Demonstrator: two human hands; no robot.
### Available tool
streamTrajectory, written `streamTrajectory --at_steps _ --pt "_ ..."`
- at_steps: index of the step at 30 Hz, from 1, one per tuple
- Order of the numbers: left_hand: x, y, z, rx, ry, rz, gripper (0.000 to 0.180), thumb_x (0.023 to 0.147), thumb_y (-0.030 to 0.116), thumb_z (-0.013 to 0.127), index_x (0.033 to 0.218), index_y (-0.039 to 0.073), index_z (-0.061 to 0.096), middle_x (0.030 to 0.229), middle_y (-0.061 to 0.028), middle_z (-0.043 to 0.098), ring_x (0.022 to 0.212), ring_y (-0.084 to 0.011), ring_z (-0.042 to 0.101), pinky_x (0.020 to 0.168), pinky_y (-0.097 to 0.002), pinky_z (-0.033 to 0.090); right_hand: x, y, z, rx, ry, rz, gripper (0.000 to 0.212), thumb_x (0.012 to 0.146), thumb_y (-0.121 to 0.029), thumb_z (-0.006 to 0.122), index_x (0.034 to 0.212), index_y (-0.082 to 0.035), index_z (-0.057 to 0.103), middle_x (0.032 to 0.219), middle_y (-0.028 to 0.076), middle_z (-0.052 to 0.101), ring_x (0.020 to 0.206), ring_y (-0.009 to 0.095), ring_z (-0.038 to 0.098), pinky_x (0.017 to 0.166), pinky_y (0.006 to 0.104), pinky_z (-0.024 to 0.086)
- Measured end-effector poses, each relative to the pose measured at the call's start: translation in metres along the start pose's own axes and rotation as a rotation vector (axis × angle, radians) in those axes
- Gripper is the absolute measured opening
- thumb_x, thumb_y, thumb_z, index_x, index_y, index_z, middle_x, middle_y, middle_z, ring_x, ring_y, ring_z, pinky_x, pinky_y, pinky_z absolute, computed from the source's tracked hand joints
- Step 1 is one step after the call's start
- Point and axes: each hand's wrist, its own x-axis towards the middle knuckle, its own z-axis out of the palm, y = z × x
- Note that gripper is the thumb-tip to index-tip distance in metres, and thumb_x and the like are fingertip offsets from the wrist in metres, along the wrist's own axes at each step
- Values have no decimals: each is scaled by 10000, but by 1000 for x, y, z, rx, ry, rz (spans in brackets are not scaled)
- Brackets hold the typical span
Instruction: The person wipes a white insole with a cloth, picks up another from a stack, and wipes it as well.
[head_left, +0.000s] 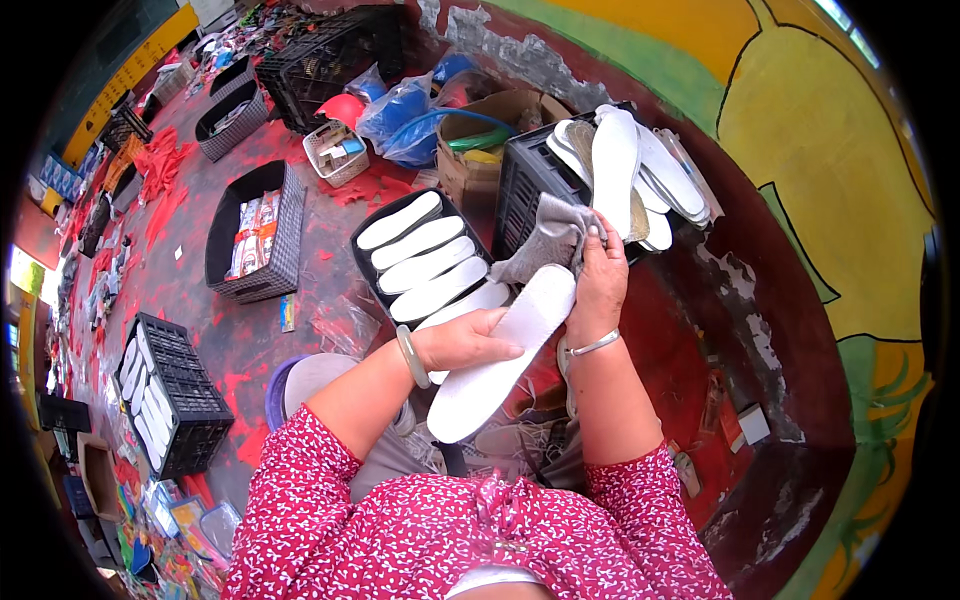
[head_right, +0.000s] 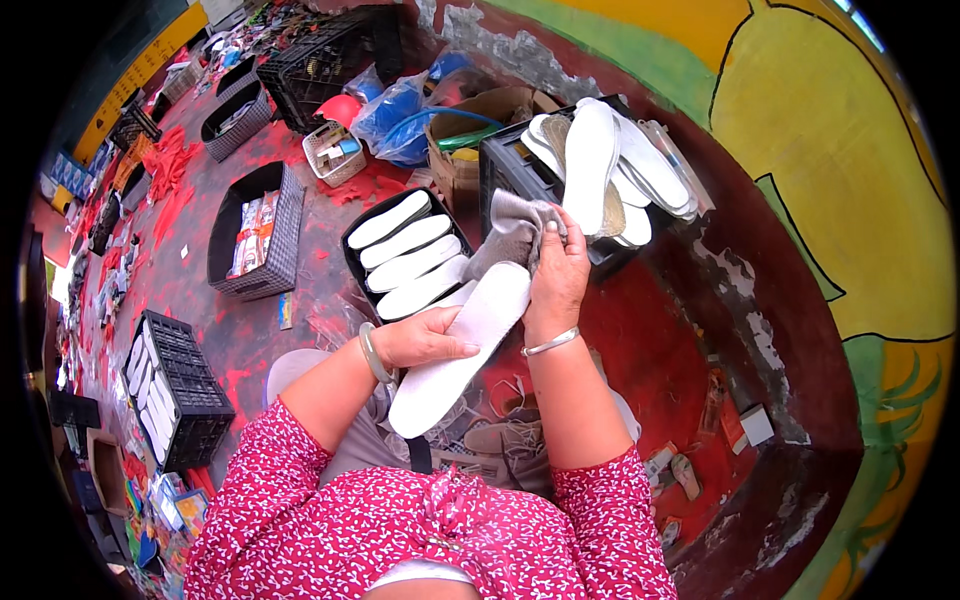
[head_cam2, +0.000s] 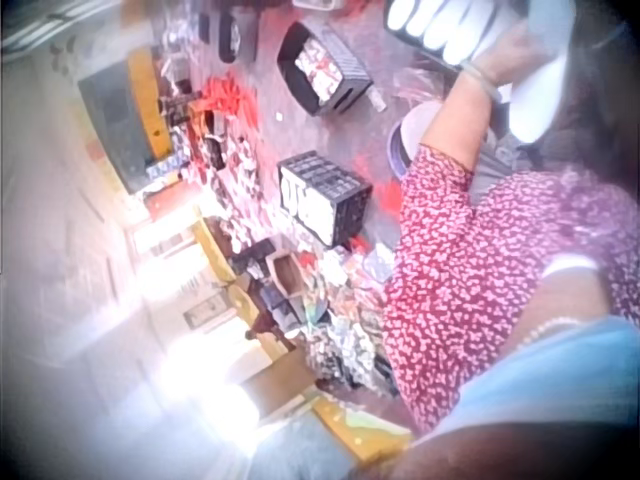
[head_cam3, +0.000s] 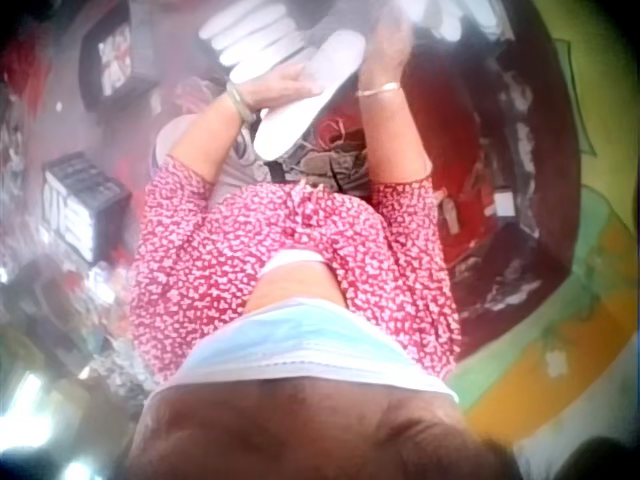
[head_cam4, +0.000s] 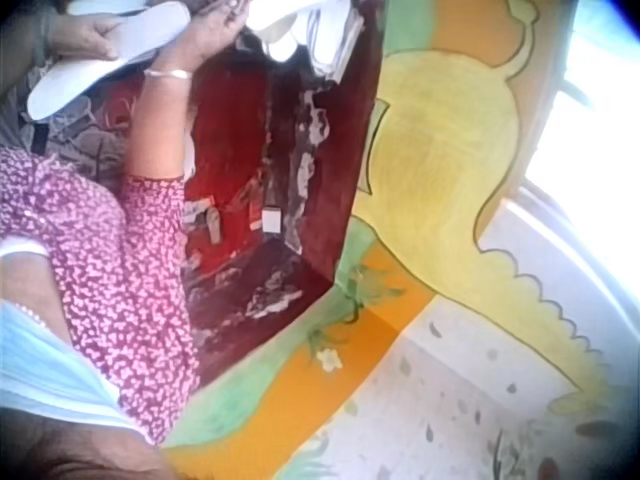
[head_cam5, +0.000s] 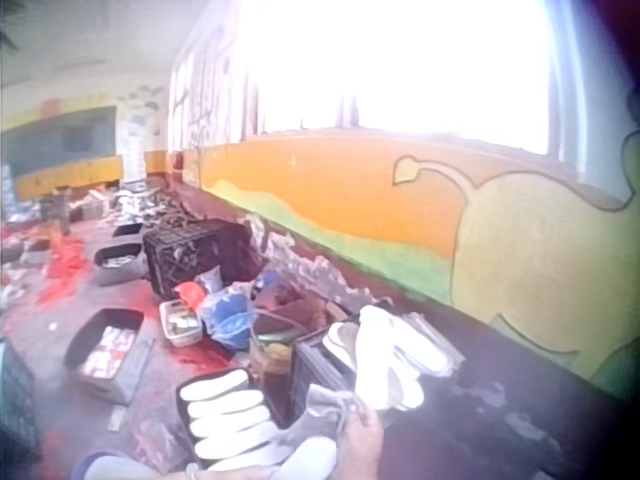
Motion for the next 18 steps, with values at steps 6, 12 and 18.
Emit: streamTrajectory --at_steps 6,12,18 --pt "1 -2 -36 447 331 153 408 868 154 597 1233 22 473 942 -62 628 796 -134 589 725 -289 486 6 -23 -2 129 -55 -7 279 962 -132 460 1205 0 491 1078 98 595 958 184 598 847 311 507" --pt "1 -4 -22 1213 691 89 245 831 98 481 1063 23 464 750 -220 623 722 -410 610 649 -487 485 -13 -8 10 -180 -84 -167 276 962 -115 459 1221 -35 509 1085 75 590 963 163 580 852 267 466" --pt "9 -8 -4 1284 611 28 197 770 51 485 953 -17 512 741 -209 638 690 -371 640 636 -444 519 -49 34 23 -1222 -453 -746 223 797 27 584 1001 -54 626 1177 152 585 1220 349 463 1020 381 359"
